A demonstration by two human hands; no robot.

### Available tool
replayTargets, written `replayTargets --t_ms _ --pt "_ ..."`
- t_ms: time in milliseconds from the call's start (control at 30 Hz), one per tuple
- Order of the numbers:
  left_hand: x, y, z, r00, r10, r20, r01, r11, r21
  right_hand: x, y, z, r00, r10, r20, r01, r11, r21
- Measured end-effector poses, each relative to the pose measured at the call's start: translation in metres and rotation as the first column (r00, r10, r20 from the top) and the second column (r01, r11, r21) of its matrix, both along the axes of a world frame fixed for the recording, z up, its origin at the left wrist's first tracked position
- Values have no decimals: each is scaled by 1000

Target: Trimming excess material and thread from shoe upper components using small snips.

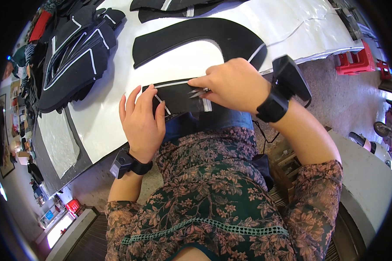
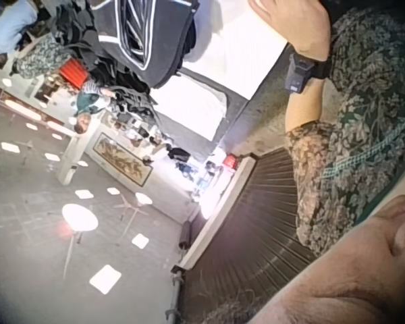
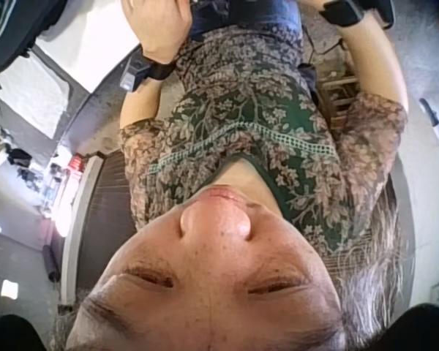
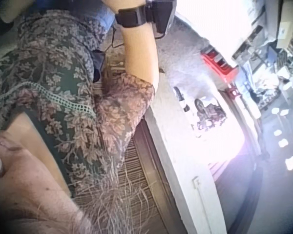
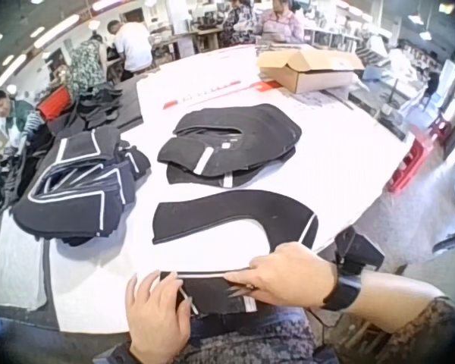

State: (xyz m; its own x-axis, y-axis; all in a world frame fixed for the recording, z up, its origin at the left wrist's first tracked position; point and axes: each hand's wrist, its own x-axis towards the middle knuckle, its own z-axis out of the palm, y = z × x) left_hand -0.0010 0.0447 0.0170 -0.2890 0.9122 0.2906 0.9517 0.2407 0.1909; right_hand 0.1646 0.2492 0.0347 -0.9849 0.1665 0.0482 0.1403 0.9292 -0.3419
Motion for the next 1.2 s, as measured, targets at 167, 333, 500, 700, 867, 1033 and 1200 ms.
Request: replayTargets --t_ms 167,333,500,700,867,1033,1200 --pt "20 16 -9 977 -113 183 93 989 114 -6 4 -1 997 66 27 -66 998 -11" --pt "28 26 -17 946 -170 277 135 981 140 1 19 -9 993 -58 -103 35 976 -216" --pt "32 30 -14 970 -165 179 148 983 106 10 29 9 929 -317 191 370 803 -467" --pt "35 31 -16 961 -208 180 184 972 144 9 29 4 951 -290 108 306 828 -470" --pt "35 31 -14 961 -209 182 189 975 120 5 28 3 923 -349 161 379 761 -526" --pt "32 28 -14 958 -202 202 176 974 140 -1 24 -7 912 -367 182 410 814 -411" --pt "29 32 -9 942 -250 222 216 962 165 -9 10 -8 918 -355 176 396 839 -373"
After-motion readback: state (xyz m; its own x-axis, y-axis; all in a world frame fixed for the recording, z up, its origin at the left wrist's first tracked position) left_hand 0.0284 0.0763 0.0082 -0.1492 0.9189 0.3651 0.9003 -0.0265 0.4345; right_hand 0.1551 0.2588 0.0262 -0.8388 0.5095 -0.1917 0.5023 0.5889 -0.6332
